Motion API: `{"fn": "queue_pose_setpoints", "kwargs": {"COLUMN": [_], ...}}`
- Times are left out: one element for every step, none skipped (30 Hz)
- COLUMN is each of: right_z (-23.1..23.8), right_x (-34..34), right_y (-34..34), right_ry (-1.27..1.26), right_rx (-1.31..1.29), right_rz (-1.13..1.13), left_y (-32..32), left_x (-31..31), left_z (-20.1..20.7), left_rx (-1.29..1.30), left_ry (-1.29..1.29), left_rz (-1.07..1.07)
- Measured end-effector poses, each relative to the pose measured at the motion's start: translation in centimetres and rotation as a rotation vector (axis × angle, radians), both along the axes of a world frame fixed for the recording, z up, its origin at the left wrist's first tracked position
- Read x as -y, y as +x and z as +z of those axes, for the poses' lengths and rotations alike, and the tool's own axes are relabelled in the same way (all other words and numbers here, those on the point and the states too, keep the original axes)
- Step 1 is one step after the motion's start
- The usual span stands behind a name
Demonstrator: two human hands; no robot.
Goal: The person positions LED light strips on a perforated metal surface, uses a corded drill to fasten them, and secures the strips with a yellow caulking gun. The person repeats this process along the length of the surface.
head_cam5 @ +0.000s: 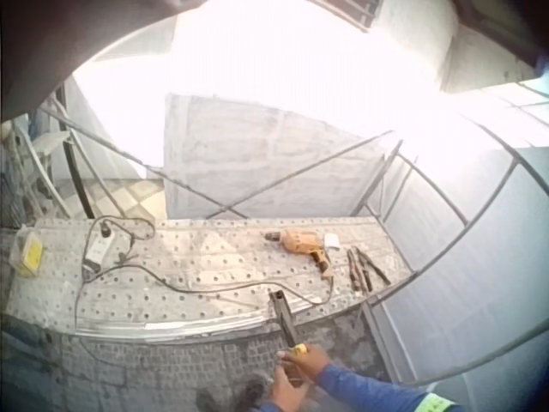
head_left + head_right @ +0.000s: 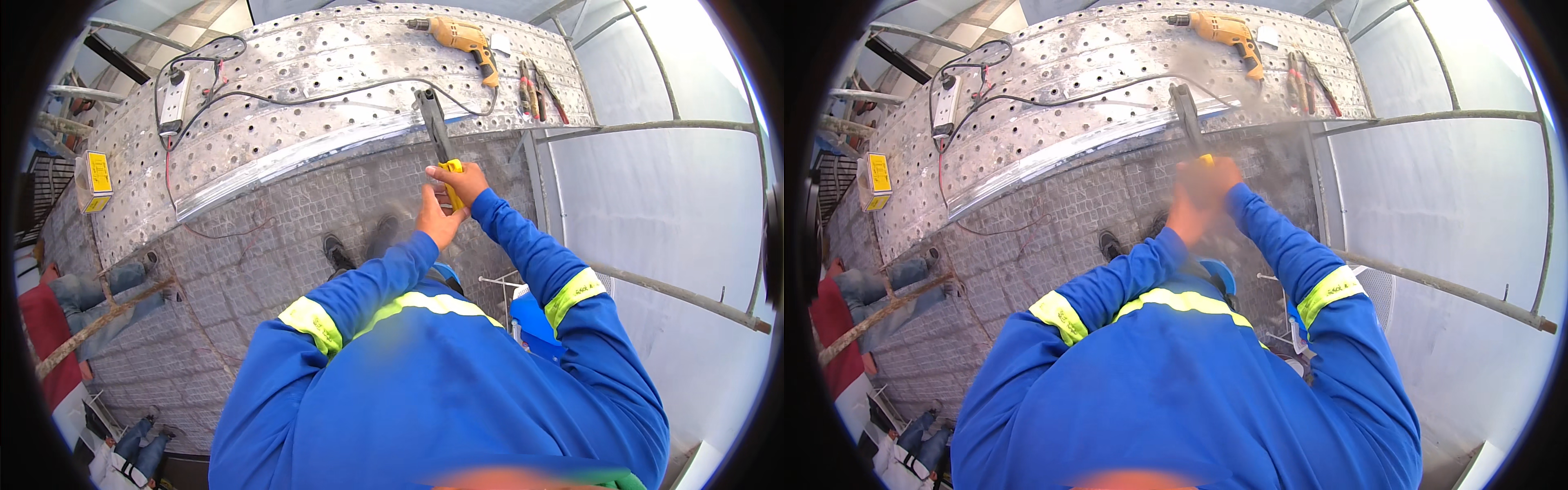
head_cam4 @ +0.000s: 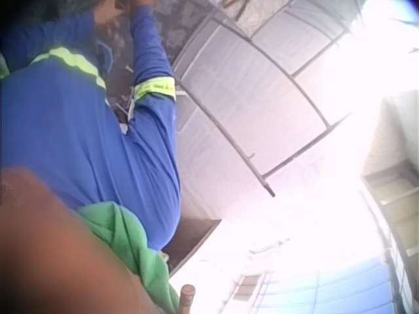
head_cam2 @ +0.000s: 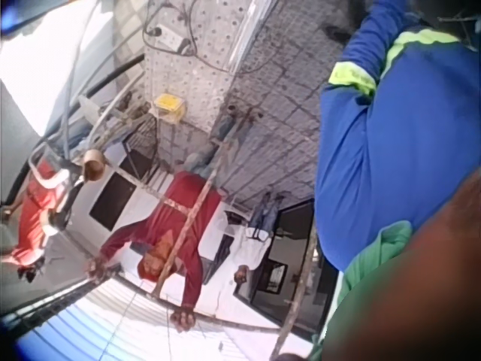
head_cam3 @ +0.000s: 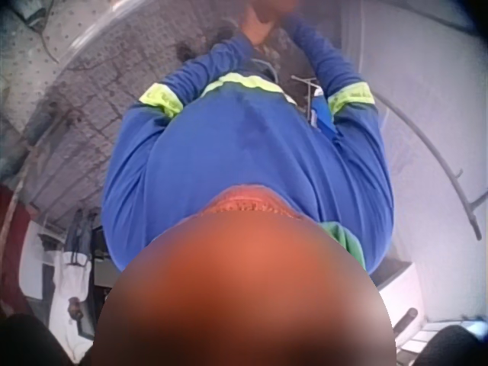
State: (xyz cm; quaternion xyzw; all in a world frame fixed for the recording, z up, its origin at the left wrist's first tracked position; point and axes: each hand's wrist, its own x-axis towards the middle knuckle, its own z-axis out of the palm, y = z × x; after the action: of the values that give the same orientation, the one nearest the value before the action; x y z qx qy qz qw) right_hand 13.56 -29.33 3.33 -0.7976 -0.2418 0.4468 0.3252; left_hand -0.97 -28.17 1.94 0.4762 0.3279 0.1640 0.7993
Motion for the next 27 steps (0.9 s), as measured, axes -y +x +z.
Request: {"fn": "queue_pose_setpoints", "kwargs": {"right_z": [-0.7, -1.3, -1.7, -1.8, -1.8, -1.4, -1.0, -0.4, 0.4, 1.1, 1.7, 2.3, 2.4, 2.2, 1.7, 1.1, 0.8, 0.7, 0.8, 0.8, 0.8, 0.6, 0.0, -0.5, -1.5, -3.1, -4.9], "right_x": [-0.1, -0.1, -0.1, 0.0, 0.1, 0.3, -0.1, -0.6, -1.4, -2.4, -3.9, -5.8, -8.0, -10.6, -12.9, -15.0, -16.9, -18.5, -19.6, -20.0, -19.2, -17.8, -14.6, -11.3, -7.9, -1.8, 4.5], "right_y": [0.1, 0.2, 0.2, 0.4, 0.6, 1.0, 1.5, 2.3, 3.3, 4.5, 6.1, 8.1, 9.7, 11.1, 11.8, 12.3, 12.7, 13.0, 13.5, 13.5, 13.8, 13.8, 13.6, 13.8, 13.5, 13.4, 12.3], "right_ry": [0.067, 0.13, 0.144, 0.158, 0.171, 0.21, 0.168, 0.154, 0.105, 0.014, 0.071, 0.09, 0.04, -0.035, -0.086, -0.06, -0.04, -0.028, 0.04, -0.02, 0.175, 0.37, 0.604, 0.846, 0.919, 0.728, 0.69], "right_rx": [-0.003, -0.01, 0.044, 0.1, 0.161, 0.21, 0.241, 0.434, 0.593, 0.741, 0.728, 0.708, 0.838, 0.899, 0.919, 0.978, 0.984, 1.017, 0.82, 0.725, 0.852, 0.987, 0.996, 1.015, 1.02, 0.73, 0.623], "right_rz": [-0.008, -0.015, -0.027, -0.051, -0.08, -0.094, -0.112, -0.031, 0.052, 0.128, 0.184, 0.232, 0.315, 0.399, 0.429, 0.481, 0.548, 0.59, 0.614, 0.573, 0.519, 0.464, 0.32, 0.163, 0.087, 0.048, -0.051], "left_y": [-0.9, -2.1, -3.4, -4.9, -5.9, -6.8, -7.3, -7.8, -8.2, -8.5, -8.6, -8.7, -8.8, -8.9, -8.9, -9.0, -9.1, -9.0, -9.0, -8.9, -8.9, -8.8, -8.8, -8.7, -8.7, -8.6, -8.6], "left_x": [-0.8, -2.1, -3.5, -5.6, -8.7, -11.6, -13.7, -15.6, -16.9, -17.9, -18.9, -19.5, -19.8, -20.0, -20.0, -19.9, -19.9, -19.8, -19.9, -19.8, -19.9, -19.9, -20.0, -19.9, -20.1, -20.2, -20.2], "left_z": [0.6, 0.8, 0.8, 0.4, -0.5, -1.5, -2.5, -3.4, -4.2, -4.7, -5.0, -5.1, -5.0, -4.8, -4.6, -4.4, -4.3, -4.3, -4.3, -4.4, -4.5, -4.7, -4.7, -4.8, -4.7, -4.8, -4.8], "left_rx": [-0.042, -0.091, -0.228, -0.352, -0.429, -0.538, -0.612, -0.748, -0.707, -0.688, -0.673, -0.634, -0.6, -0.579, -0.571, -0.567, -0.589, -0.599, -0.589, -0.573, -0.581, -0.578, -0.557, -0.548, -0.531, -0.511, -0.511], "left_ry": [0.026, 0.244, 0.622, 1.201, 1.41, 1.61, 1.627, 1.617, 1.627, 1.616, 1.569, 1.6, 1.593, 1.573, 1.615, 1.647, 1.628, 1.614, 1.64, 1.656, 1.667, 1.671, 1.681, 1.689, 1.699, 1.705, 1.73], "left_rz": [-0.034, -0.054, -0.008, 0.04, 0.067, 0.086, 0.041, -0.043, -0.04, -0.073, -0.16, -0.135, -0.165, -0.197, -0.178, -0.159, -0.167, -0.17, -0.183, -0.183, -0.197, -0.189, -0.185, -0.189, -0.186, -0.181, -0.179]}}
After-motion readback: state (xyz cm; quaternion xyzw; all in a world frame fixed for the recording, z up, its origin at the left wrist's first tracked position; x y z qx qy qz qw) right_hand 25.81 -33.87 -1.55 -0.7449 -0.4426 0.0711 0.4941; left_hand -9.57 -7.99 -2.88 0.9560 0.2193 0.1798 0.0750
